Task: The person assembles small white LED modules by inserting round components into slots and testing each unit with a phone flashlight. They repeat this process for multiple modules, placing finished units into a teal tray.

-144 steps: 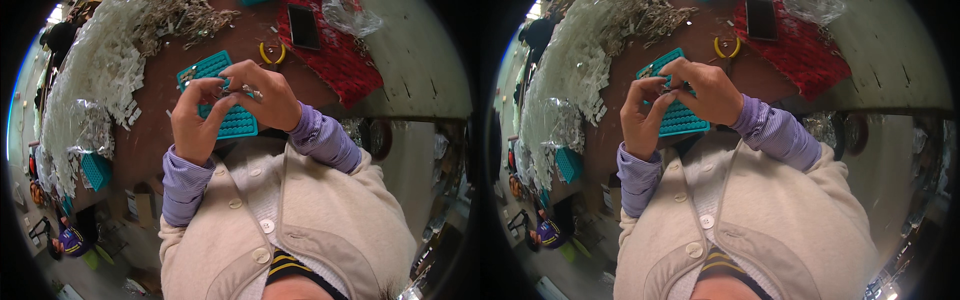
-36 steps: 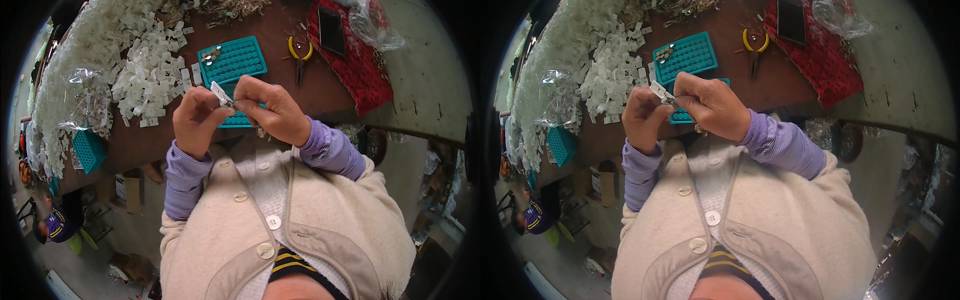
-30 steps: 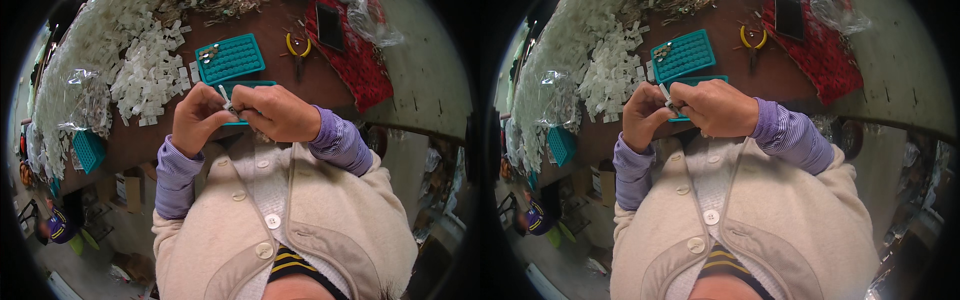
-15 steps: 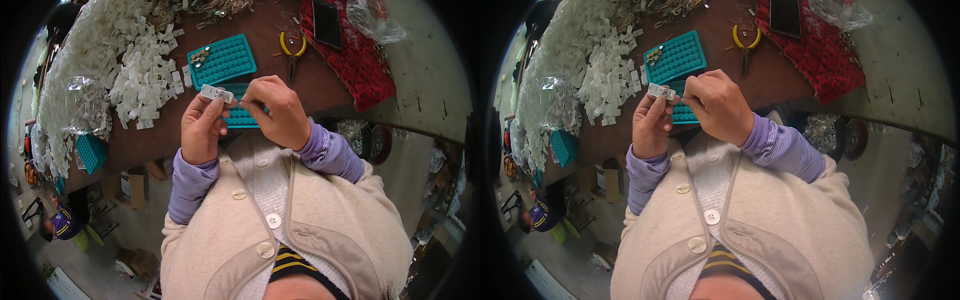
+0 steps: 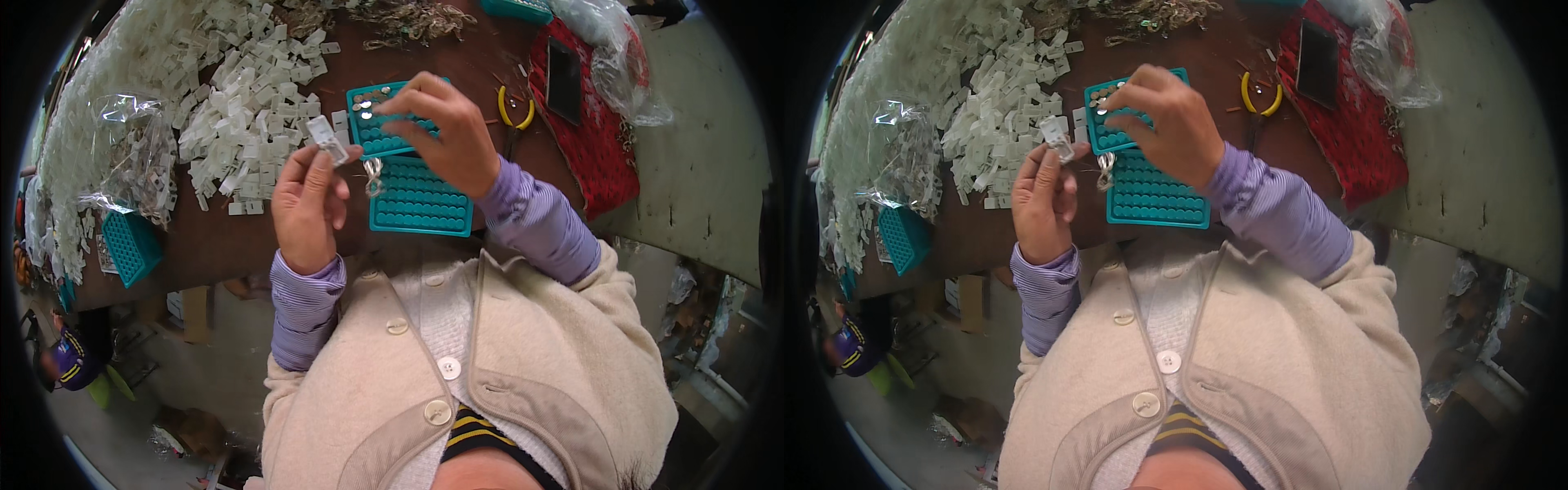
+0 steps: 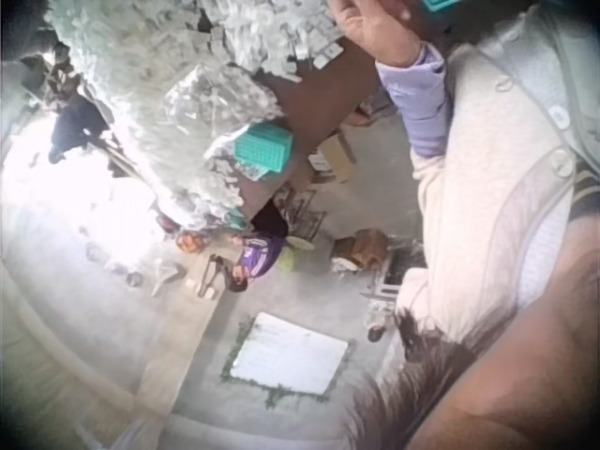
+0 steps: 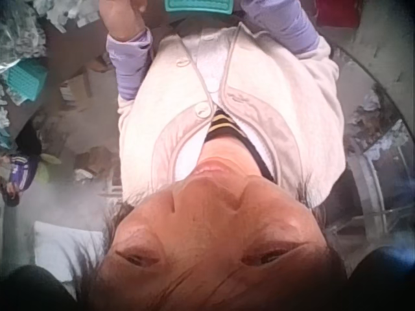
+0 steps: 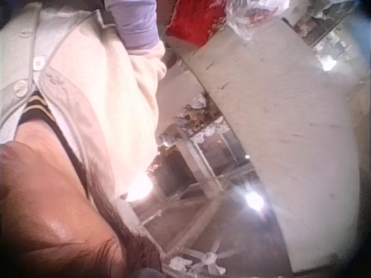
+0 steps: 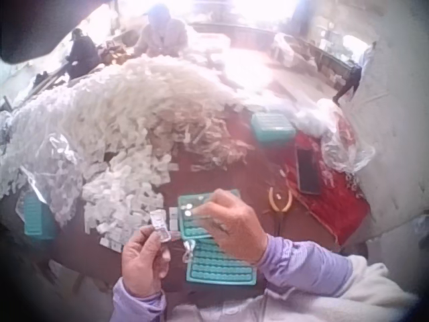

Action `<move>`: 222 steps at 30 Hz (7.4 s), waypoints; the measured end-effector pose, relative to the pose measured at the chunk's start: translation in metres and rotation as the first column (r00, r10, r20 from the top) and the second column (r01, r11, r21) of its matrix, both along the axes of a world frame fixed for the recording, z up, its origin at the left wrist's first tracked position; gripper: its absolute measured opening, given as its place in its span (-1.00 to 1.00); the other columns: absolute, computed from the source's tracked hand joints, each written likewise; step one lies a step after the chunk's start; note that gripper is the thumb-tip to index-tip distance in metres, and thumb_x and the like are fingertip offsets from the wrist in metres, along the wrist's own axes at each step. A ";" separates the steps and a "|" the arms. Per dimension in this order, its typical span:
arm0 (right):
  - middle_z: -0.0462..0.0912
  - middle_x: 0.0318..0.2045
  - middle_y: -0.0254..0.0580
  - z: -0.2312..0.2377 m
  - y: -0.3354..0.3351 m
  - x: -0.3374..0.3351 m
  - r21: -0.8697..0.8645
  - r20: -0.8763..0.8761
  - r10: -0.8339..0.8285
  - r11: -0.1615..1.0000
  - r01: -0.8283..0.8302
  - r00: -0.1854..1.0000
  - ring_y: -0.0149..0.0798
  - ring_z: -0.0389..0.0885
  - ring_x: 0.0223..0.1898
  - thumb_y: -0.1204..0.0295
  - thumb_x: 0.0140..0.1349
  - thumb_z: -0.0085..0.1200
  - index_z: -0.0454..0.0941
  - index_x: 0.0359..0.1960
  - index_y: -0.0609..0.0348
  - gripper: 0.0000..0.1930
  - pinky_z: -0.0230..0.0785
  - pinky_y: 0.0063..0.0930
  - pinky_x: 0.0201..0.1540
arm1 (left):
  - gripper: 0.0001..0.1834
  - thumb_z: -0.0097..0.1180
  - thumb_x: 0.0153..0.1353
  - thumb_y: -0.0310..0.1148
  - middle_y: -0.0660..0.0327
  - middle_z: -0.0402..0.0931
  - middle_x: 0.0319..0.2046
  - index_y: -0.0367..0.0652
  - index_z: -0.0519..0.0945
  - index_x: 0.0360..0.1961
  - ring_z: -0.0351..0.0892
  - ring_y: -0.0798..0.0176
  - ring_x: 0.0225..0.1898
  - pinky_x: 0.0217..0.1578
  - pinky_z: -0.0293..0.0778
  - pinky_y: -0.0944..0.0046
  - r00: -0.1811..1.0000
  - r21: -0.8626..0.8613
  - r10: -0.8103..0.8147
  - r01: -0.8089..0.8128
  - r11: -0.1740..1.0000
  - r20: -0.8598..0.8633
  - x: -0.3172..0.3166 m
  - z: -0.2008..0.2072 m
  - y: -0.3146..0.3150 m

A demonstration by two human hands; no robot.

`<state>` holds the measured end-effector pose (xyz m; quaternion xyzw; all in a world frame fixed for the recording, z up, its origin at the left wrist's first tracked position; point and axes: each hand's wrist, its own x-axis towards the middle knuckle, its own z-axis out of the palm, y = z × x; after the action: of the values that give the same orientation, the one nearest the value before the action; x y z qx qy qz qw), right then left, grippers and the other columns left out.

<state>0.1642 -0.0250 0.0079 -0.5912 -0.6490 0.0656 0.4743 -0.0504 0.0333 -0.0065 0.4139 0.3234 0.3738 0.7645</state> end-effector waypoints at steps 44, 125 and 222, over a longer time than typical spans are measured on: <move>0.62 -0.31 -0.16 -0.013 0.036 -0.007 -0.045 0.180 0.027 0.999 -0.019 0.983 -0.09 0.65 -0.25 0.61 0.19 0.29 0.71 -0.27 0.21 -0.90 0.57 -0.25 -0.16 | -0.75 0.12 0.54 -0.31 0.23 0.70 -0.25 -0.27 0.64 0.06 0.63 0.50 -0.33 -0.37 0.65 0.44 0.997 -0.091 -0.035 0.042 0.995 0.075 -0.013 -0.013 0.007; 0.66 0.23 -0.07 -0.045 -0.136 0.309 -0.212 0.566 -0.377 0.793 0.571 0.733 0.05 0.56 0.32 0.75 0.18 -0.15 0.65 0.19 0.12 -0.44 0.37 -0.19 0.43 | -0.81 0.12 0.56 -0.38 0.08 0.73 -0.17 -0.16 0.57 0.10 0.30 0.61 -0.59 -0.67 0.16 0.58 0.825 -0.195 -0.542 0.565 0.802 0.158 0.121 -0.003 -0.034; 0.70 0.01 -0.08 -0.013 -0.184 0.378 -0.532 0.062 -0.336 0.786 0.315 0.940 -0.20 0.66 0.11 0.83 0.01 -0.37 0.62 0.16 0.28 -0.31 0.49 -0.31 0.29 | -0.76 0.10 0.55 -0.39 0.03 0.72 -0.14 -0.25 0.54 0.13 0.53 0.52 -0.51 -0.61 0.41 0.54 0.725 -0.179 -0.671 0.689 0.703 0.157 0.127 -0.009 -0.039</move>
<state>0.5425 -0.2092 -0.0048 -0.8012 -0.4844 0.1717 0.3065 0.0769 -0.0060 -0.0156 0.3995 0.1573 0.0427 0.9021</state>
